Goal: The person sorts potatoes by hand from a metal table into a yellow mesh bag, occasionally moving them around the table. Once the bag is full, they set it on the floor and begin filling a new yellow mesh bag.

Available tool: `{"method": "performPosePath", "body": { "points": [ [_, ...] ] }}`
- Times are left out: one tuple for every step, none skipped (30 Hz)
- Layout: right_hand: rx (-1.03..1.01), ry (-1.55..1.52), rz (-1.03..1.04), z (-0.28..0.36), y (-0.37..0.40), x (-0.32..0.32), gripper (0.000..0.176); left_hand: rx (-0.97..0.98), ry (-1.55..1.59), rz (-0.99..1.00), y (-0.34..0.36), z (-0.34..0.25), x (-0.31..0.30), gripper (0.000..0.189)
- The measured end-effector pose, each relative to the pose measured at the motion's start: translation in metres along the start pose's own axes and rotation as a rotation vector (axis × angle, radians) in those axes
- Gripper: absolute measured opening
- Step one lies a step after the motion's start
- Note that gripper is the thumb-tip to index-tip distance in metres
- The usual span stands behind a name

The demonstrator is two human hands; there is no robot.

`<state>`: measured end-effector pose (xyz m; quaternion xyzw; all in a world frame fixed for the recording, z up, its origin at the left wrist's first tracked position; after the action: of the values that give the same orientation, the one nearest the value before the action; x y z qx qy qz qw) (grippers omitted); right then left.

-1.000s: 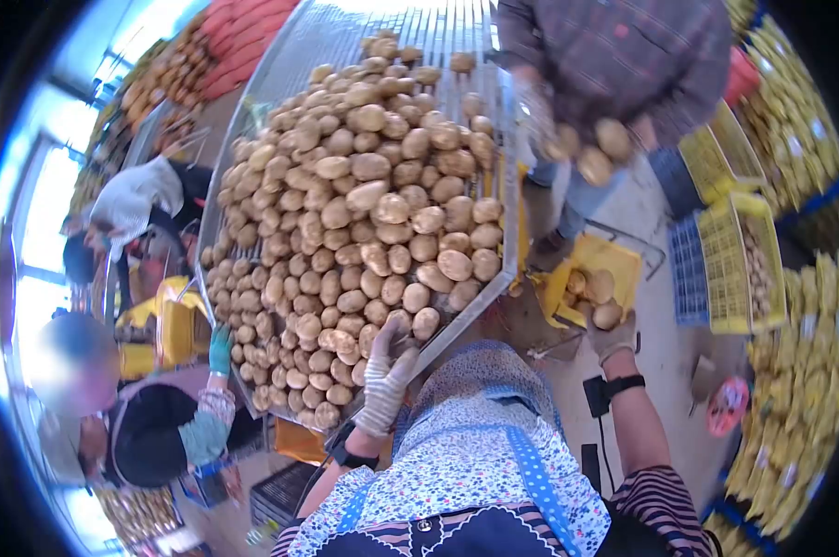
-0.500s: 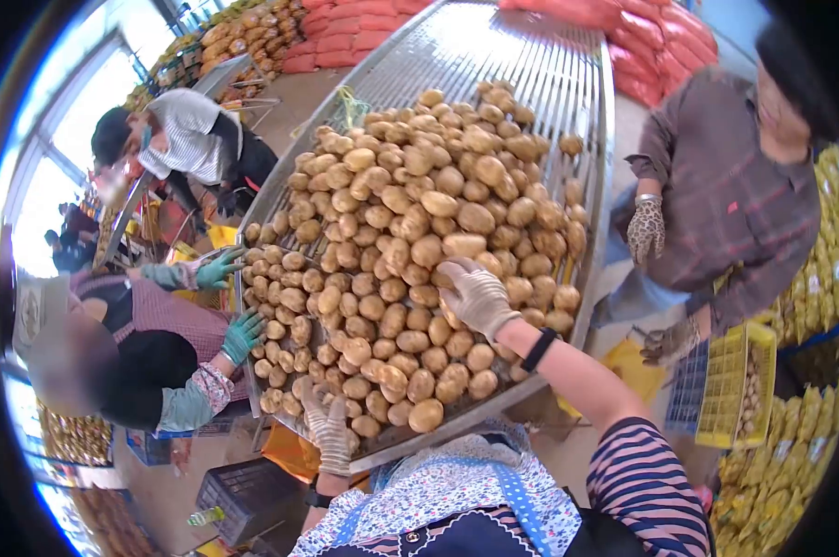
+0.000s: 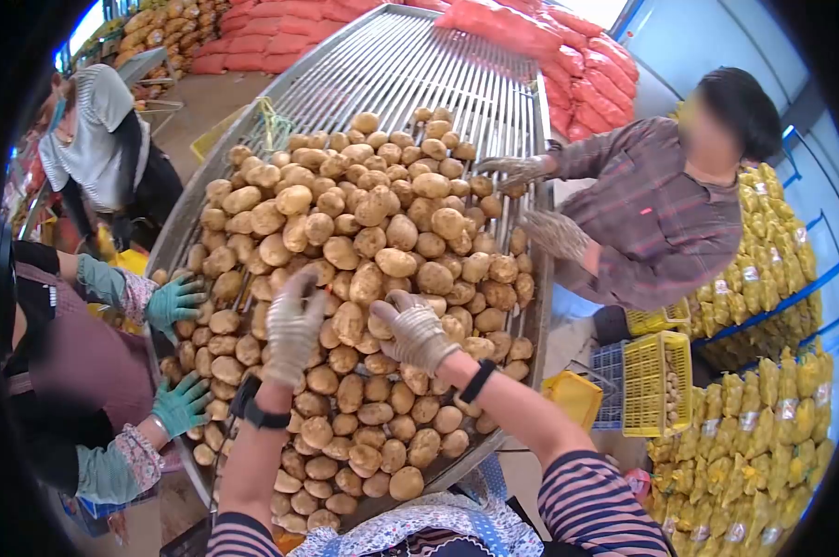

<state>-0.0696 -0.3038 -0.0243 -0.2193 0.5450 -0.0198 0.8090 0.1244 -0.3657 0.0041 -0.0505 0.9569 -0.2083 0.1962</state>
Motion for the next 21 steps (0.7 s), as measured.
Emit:
{"method": "performPosePath", "body": {
  "points": [
    [0.016,0.021,0.016,0.003,0.007,-0.014,0.07,0.007,-0.151,0.118,0.0,0.019,0.029,0.045],
    [0.2,-0.194,-0.084,0.003,0.012,-0.035,0.068,-0.067,-0.243,0.255,-0.002,0.02,0.051,0.055],
    [0.373,-0.409,-0.195,-0.003,0.018,-0.048,0.067,-0.134,-0.337,0.385,-0.002,0.02,0.069,0.064],
    [0.697,-1.004,-0.18,-0.017,0.035,-0.034,0.066,0.025,-0.519,0.38,0.005,0.044,0.096,0.081],
    [0.687,-1.003,-0.172,-0.02,0.036,-0.04,0.066,0.017,-0.559,0.393,0.0,0.032,0.1,0.085],
    [0.873,-1.267,-0.195,-0.023,0.044,-0.044,0.067,-0.018,-0.545,0.413,-0.006,0.033,0.107,0.082],
    [1.066,-1.533,-0.216,-0.021,0.052,-0.043,0.068,-0.051,-0.534,0.437,-0.009,0.036,0.11,0.079],
    [1.061,-1.627,-0.223,-0.019,0.052,-0.045,0.064,-0.035,-0.48,0.427,-0.012,0.027,0.102,0.076],
    [1.052,-1.622,-0.251,-0.019,0.056,-0.043,0.064,-0.009,-0.367,0.351,-0.011,0.042,0.103,0.073],
    [1.091,-1.748,-0.313,-0.022,0.061,-0.035,0.062,-0.109,-0.086,0.346,-0.013,0.053,0.097,0.072],
    [1.123,-1.882,-0.372,-0.031,0.067,-0.034,0.06,-0.216,0.189,0.351,-0.013,0.054,0.099,0.071],
    [1.127,-1.915,-0.392,-0.037,0.07,-0.03,0.059,-0.385,0.389,0.385,-0.01,0.04,0.089,0.072],
    [1.134,-1.964,-0.35,-0.03,0.069,-0.026,0.059,-0.399,0.338,0.362,-0.001,0.025,0.069,0.072],
    [1.155,-1.989,-0.385,-0.03,0.068,-0.028,0.06,-0.389,0.418,0.305,0.011,-0.003,0.061,0.071],
    [1.172,-1.993,-0.46,-0.035,0.073,-0.034,0.062,-0.363,0.52,0.274,0.022,-0.034,0.07,0.07],
    [1.186,-2.018,-0.504,-0.031,0.078,-0.033,0.059,-0.351,0.512,0.297,0.037,-0.059,0.086,0.07],
    [1.174,-2.032,-0.523,-0.038,0.088,-0.037,0.059,-0.201,0.438,0.381,0.055,-0.086,0.099,0.07],
    [1.147,-2.106,-0.534,-0.039,0.092,-0.032,0.059,-0.054,0.341,0.436,0.072,-0.105,0.1,0.07],
    [1.128,-2.189,-0.517,-0.033,0.094,-0.025,0.06,0.077,0.226,0.479,0.085,-0.118,0.096,0.07],
    [1.116,-2.227,-0.467,-0.027,0.095,-0.025,0.06,0.227,0.161,0.515,0.096,-0.125,0.1,0.066],
    [1.058,-1.83,-0.337,-0.028,0.103,-0.03,0.057,0.372,0.101,0.562,0.107,-0.131,0.105,0.062]
  ]
}}
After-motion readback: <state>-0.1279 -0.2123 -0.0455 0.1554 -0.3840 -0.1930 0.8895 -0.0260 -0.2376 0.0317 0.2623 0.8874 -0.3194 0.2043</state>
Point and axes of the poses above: each hand's wrist, its own y-axis away from the middle knuckle, its own x-axis out of the palm, z = x × y, the point moved 5 cm from there along -y, towards the middle knuckle, and after that the axes turned 12 degrees about -z, right-handed, at the moved point
